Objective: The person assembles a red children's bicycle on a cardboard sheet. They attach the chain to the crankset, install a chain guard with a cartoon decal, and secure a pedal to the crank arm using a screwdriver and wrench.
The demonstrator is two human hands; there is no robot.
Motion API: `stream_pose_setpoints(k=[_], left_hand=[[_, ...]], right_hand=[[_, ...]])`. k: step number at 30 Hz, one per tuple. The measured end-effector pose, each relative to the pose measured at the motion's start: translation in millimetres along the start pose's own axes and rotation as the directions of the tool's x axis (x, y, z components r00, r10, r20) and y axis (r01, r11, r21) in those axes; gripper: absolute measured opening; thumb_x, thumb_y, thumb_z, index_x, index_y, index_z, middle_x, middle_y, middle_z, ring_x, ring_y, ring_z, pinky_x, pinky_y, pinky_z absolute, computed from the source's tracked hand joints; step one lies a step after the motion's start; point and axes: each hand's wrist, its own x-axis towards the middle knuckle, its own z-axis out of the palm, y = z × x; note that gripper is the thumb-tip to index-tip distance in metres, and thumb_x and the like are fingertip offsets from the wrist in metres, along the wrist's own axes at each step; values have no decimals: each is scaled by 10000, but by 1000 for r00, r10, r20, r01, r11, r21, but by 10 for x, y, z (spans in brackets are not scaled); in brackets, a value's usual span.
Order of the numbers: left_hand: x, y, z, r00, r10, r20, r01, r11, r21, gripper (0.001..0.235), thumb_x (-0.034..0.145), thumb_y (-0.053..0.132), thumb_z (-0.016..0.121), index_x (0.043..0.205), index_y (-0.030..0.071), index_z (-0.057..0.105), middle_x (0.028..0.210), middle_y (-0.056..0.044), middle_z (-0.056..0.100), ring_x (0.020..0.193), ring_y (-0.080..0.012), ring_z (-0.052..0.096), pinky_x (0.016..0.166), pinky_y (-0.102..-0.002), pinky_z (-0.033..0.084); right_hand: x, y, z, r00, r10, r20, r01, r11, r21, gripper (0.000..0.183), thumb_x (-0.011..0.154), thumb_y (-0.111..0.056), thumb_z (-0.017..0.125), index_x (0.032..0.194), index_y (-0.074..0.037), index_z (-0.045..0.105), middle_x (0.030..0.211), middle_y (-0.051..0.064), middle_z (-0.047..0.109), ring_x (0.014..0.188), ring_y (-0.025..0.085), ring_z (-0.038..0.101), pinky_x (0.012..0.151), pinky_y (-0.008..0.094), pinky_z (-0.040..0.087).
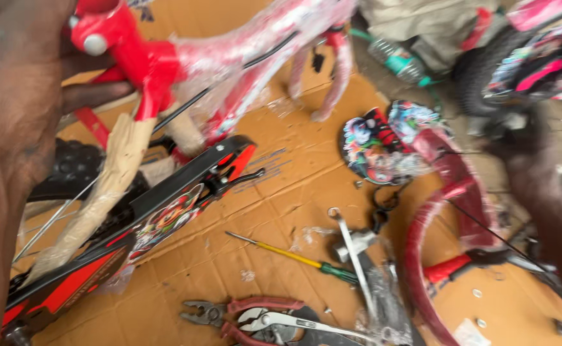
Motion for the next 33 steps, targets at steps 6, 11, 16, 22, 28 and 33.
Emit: stream_pose_setpoints(k=[6,11,16,22,28,33], left_hand=[[27,40,-37,999,-47,-28,45,996,-77,444,989,475,618,1100,45,631,1029,-43,719,873,-137,742,683,-318,672],[94,-22,-62,996,-83,22,85,991,-108,490,990,499,590,1128,50,728,944,-50,698,789,-117,691,670,-299,658],[106,-75,-45,998,-60,20,62,990,-125,539,984,551,579,1109,38,688,950,-26,700,788,-112,701,651,-310,650],[148,-134,-2,1000,-8,18,10,994,-108,563,963,581,532,1042,52,709,876,-36,705,734,-111,706,603,-312,649],[126,-117,35,998,39,-58,-36,998,51,634,977,605,434,1016,12,654,791,-60,640,660,-124,680,565,-297,658],[189,-250,83,993,105,-59,-96,986,137,703,1047,617,354,1043,-3,685,780,-150,632,641,-180,656,587,-320,575]], right_hand=[[-745,-1290,1201,921,-33,388,-110,934,341,751,852,188,620,1501,-153,455,1135,5,568,1015,122,595,911,334,567],[-916,-1693,1603,892,224,393,-341,903,260,819,761,216,617,1440,-210,454,1257,-12,652,1053,132,643,898,327,575],[-1006,-1474,1631,890,92,448,-275,889,365,859,728,114,771,1456,-188,428,1174,68,602,1196,138,639,925,346,564],[-1241,-961,2147,710,528,466,-692,648,319,514,953,-165,796,1397,20,614,1044,149,607,814,296,567,644,408,485],[-1333,-620,2801,754,519,402,-499,851,-163,464,854,-340,762,1170,-13,668,959,189,742,782,266,701,691,402,582],[-1139,-751,3023,974,-44,223,131,912,-390,594,871,-495,727,1151,26,670,1003,232,701,867,335,714,758,436,569]])
